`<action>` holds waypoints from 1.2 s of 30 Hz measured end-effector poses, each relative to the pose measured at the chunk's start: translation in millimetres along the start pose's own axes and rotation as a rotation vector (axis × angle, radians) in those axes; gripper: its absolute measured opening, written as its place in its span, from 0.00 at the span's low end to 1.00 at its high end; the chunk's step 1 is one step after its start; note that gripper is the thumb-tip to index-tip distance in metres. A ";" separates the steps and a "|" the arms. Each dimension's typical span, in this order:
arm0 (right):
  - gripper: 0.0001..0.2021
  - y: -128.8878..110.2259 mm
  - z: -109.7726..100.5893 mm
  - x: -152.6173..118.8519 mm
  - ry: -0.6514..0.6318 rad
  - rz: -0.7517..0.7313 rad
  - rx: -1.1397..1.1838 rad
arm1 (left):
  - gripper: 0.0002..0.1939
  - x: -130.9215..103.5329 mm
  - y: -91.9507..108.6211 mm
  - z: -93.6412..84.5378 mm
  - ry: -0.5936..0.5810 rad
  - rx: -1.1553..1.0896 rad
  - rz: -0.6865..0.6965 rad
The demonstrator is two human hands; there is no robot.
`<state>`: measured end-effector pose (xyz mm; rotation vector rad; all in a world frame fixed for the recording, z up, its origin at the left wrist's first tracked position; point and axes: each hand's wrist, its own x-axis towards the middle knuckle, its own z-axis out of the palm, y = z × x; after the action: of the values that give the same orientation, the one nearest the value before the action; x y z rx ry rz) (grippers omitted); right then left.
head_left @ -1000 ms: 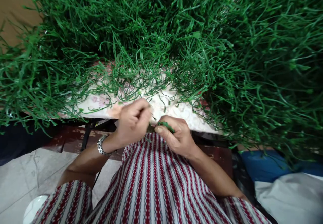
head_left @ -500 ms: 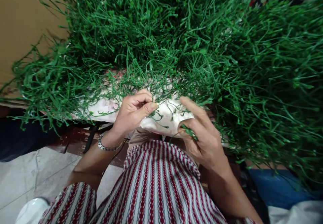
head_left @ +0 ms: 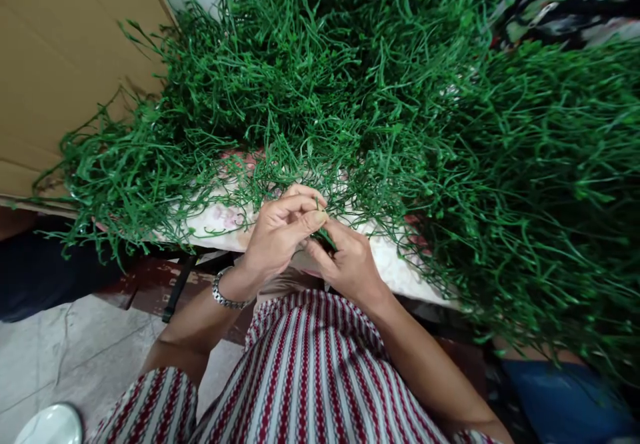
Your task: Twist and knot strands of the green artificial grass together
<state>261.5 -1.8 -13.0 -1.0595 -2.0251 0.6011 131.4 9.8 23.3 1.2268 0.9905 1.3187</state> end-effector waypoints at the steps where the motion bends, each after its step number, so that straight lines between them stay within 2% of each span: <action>1: 0.04 1.2 0.0 -1.1 0.016 -0.001 -0.012 | 0.07 0.5 -0.8 0.8 0.007 -0.018 0.008; 4: 0.04 4.1 -4.7 -5.1 0.060 0.008 -0.048 | 0.08 1.6 -1.7 1.2 0.010 -0.064 0.019; 6: 0.05 5.2 -10.2 -8.2 0.085 0.036 -0.060 | 0.08 1.5 -0.8 0.1 -0.022 -0.014 0.024; 9: 0.05 5.8 -18.3 -13.2 0.092 0.052 -0.032 | 0.05 -0.2 2.4 -1.4 -0.148 0.153 -0.003; 12: 0.03 5.0 -23.9 -18.6 0.094 0.039 -0.010 | 0.11 -2.6 6.2 -2.1 -0.326 0.390 -0.020; 14: 0.02 3.8 -26.2 -22.4 0.085 0.037 -0.023 | 0.11 -3.8 7.4 -2.1 -0.418 0.579 0.044; 16: 0.02 2.0 -28.1 -26.1 0.060 0.050 -0.039 | 0.08 -4.8 7.0 -1.9 -0.463 0.711 0.131; 21: 0.04 -2.2 -36.7 -31.6 -0.087 0.077 -0.013 | 0.09 -7.7 2.2 -3.8 -0.500 0.778 0.276; 27: 0.09 -4.4 -50.2 -35.2 -0.398 0.039 0.169 | 0.12 -12.4 7.1 -12.5 -0.851 0.883 0.431; 29: 0.09 -5.9 -53.4 -37.3 -0.478 0.018 0.206 | 0.11 -14.4 11.3 -14.1 -0.929 0.908 0.487; 36: 0.09 -14.0 -61.3 -43.6 -0.558 -0.054 0.234 | 0.10 -22.3 22.2 -13.8 -1.055 0.940 0.585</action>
<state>319.7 -42.3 15.8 -0.7455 -2.3633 1.1750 113.3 -14.0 40.2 2.6737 0.4161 0.3163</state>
